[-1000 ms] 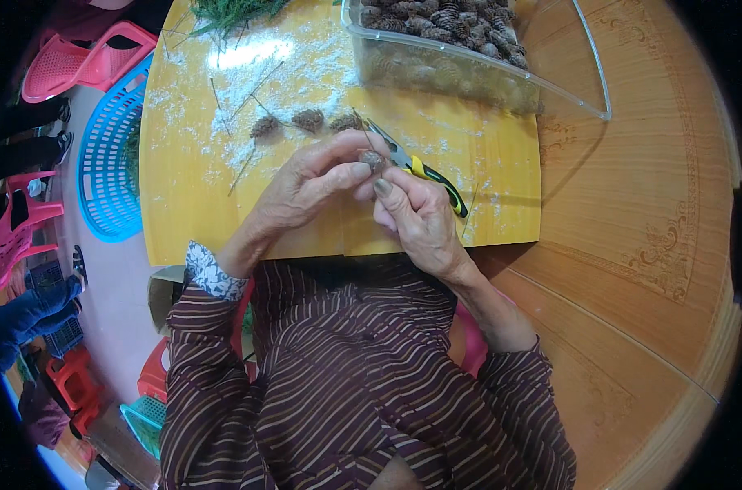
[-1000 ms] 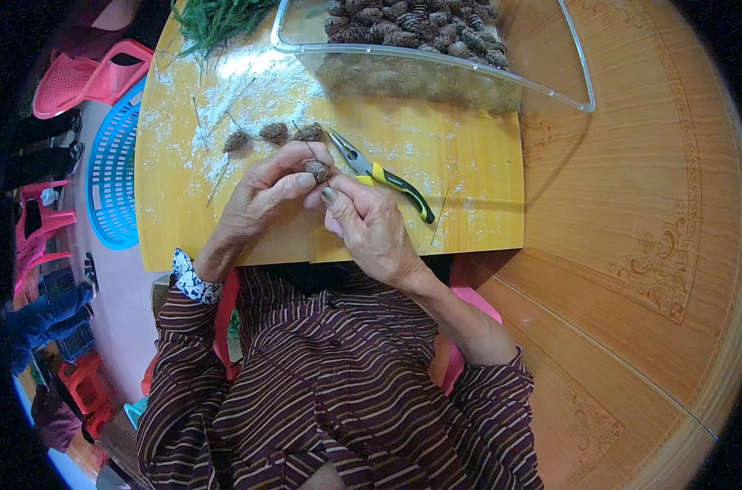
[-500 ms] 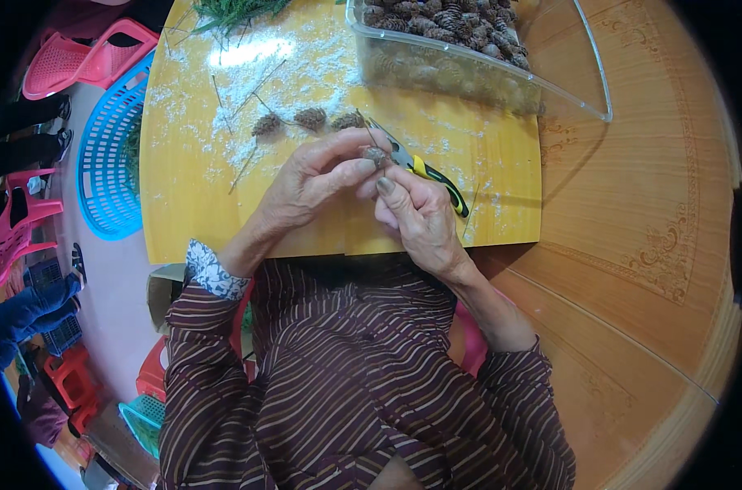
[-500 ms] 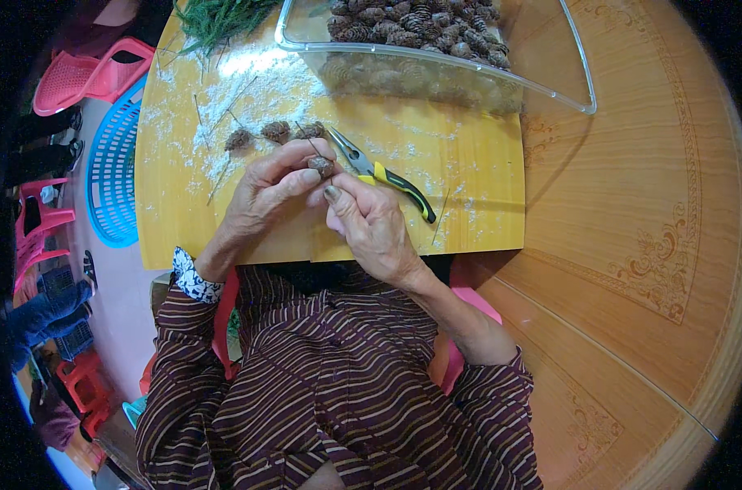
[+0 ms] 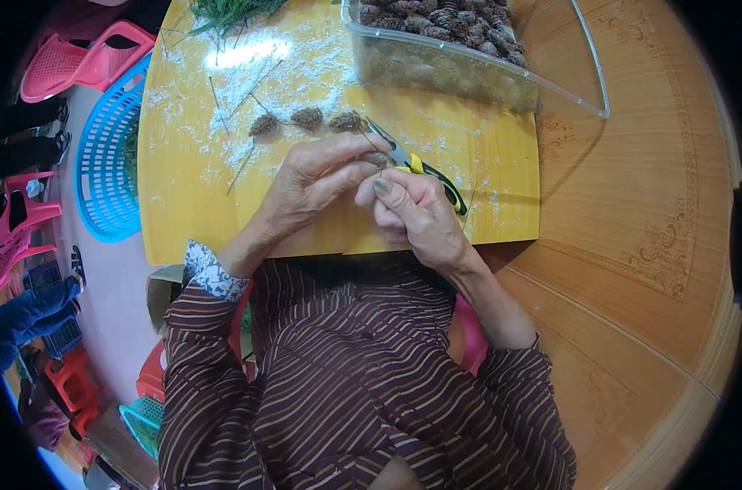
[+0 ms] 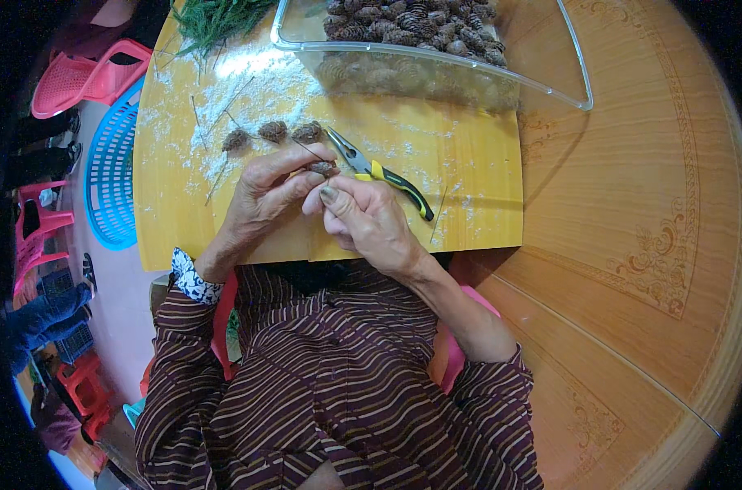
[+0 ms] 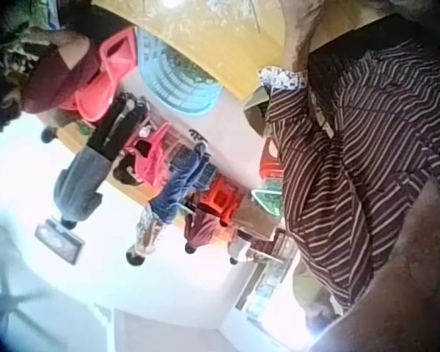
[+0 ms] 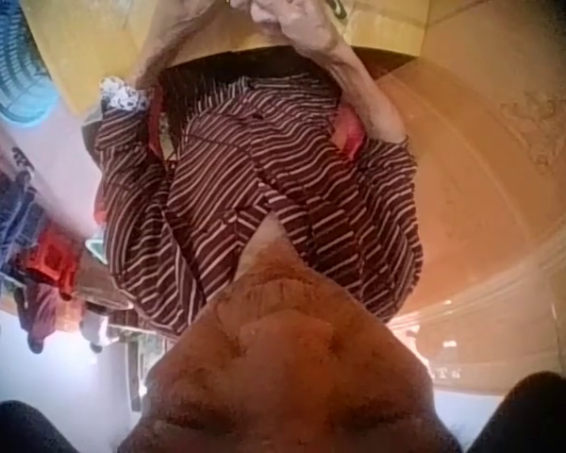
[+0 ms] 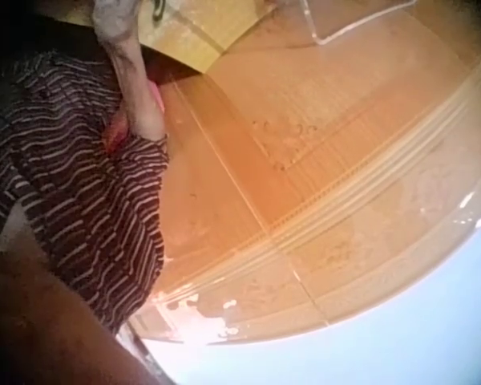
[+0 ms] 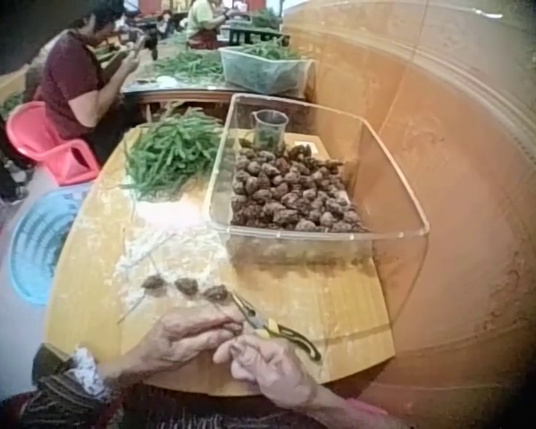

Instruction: Assembling decorative pinecone branches by attaching pinecones to artificial greenery using wire and pliers.

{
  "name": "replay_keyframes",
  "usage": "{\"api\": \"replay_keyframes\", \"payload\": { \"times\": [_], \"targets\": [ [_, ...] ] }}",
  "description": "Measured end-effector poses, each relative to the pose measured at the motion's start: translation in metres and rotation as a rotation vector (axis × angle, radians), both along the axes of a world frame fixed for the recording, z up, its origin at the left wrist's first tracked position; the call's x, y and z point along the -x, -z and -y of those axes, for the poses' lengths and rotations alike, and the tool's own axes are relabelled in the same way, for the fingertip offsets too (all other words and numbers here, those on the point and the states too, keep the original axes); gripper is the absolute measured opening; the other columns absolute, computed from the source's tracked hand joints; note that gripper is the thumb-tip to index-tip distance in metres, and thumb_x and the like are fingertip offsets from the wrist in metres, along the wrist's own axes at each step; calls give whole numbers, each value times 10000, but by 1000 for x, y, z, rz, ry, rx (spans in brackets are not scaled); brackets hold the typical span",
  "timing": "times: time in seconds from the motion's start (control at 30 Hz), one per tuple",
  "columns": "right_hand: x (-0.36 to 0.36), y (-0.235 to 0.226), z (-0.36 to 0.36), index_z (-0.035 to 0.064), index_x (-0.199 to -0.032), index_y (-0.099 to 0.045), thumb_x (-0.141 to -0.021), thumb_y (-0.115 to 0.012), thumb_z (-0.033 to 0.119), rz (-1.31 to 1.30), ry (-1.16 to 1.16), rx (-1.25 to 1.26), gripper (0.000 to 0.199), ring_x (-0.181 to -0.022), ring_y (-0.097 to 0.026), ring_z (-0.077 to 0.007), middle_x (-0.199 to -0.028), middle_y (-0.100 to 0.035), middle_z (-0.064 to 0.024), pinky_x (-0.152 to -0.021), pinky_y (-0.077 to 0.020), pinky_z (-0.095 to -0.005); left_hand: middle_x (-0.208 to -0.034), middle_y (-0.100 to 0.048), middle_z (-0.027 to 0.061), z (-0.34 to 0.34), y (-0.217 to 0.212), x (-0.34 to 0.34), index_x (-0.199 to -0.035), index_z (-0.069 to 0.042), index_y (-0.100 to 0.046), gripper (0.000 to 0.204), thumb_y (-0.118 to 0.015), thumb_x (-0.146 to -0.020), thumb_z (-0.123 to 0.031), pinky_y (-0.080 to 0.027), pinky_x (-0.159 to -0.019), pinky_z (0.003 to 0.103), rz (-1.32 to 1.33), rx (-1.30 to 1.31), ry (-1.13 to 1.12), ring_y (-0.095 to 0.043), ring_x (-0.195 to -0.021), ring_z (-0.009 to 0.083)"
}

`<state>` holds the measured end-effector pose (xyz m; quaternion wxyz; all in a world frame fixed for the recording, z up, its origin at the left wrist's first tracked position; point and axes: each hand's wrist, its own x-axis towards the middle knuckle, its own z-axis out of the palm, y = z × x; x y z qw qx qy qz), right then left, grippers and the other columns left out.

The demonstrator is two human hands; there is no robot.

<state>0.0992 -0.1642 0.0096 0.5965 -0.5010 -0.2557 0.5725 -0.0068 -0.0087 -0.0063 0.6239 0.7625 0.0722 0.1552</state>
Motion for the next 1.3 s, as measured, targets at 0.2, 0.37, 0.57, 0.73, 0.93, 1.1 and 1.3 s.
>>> {"api": "replay_keyframes", "payload": {
  "times": [0.2, 0.37, 0.57, 0.73, 0.93, 1.1, 1.3],
  "targets": [
    [-2, 2, -1, 19, -960, -566, -996, -433, 283, -370, -6, -60, 298, -460, -225, -36, -549, -304, 70, -412, -207, -200, -964, -649, 139, -1, 8, -8, -1094, -13, -620, 294, -623, -801, -33, -505, -750, 323, 233, -357, -75, -642, -868, 267],
    [1, 3, -1, 18, -952, -569, -996, -432, 283, -419, 43, -42, 302, -446, -228, -40, -544, -316, 63, -401, -205, -200, -966, -647, 149, 0, 8, -8, -1081, -16, -624, 291, -636, -790, -29, -506, -757, 330, 229, -338, -81, -636, -868, 291],
    [-1, -6, 0, 12, -931, -569, -998, -424, 288, -148, -2, 12, 319, -436, -264, -37, -534, -348, 54, -384, -206, -204, -902, -651, 82, -6, 2, -2, -1069, -7, -623, 245, -598, -836, -80, -487, -752, 305, 29, -71, 75, -624, -834, 190],
    [-20, -6, 6, 0, -984, -581, -966, -501, 244, -269, 68, -153, 257, -461, -309, -43, -614, -434, 36, -403, -256, -191, -879, -612, 69, -7, -13, 4, -1023, 37, -622, 249, -531, -851, -119, -457, -768, 270, -268, 444, 256, -577, -821, 149],
    [-17, -15, -5, -5, -1094, -579, -854, -657, 144, 527, 212, -88, 293, -591, -399, -49, -811, -482, 12, -519, -344, -177, -856, -602, 57, -2, -6, 3, -1039, 50, -616, 278, -529, -843, -128, -454, -769, 254, -304, 739, 184, -565, -810, 143],
    [-12, -13, -4, -9, -1104, -589, -791, -723, 105, 920, 112, -63, 359, -702, -453, -62, -902, -476, 0, -620, -395, -191, -872, -611, 71, 1, -7, 5, -1061, 59, -605, 294, -525, -856, -135, -468, -764, 269, -337, 598, 193, -575, -806, 149],
    [-5, 3, -2, -22, -1019, -624, -820, -699, 87, 779, 267, -120, 239, -722, -488, -77, -879, -511, -12, -653, -419, -203, -872, -616, 84, 2, 1, 5, -1066, 58, -607, 309, -532, -868, -167, -476, -751, 276, -300, 743, 304, -583, -792, 150]
  ]
}}
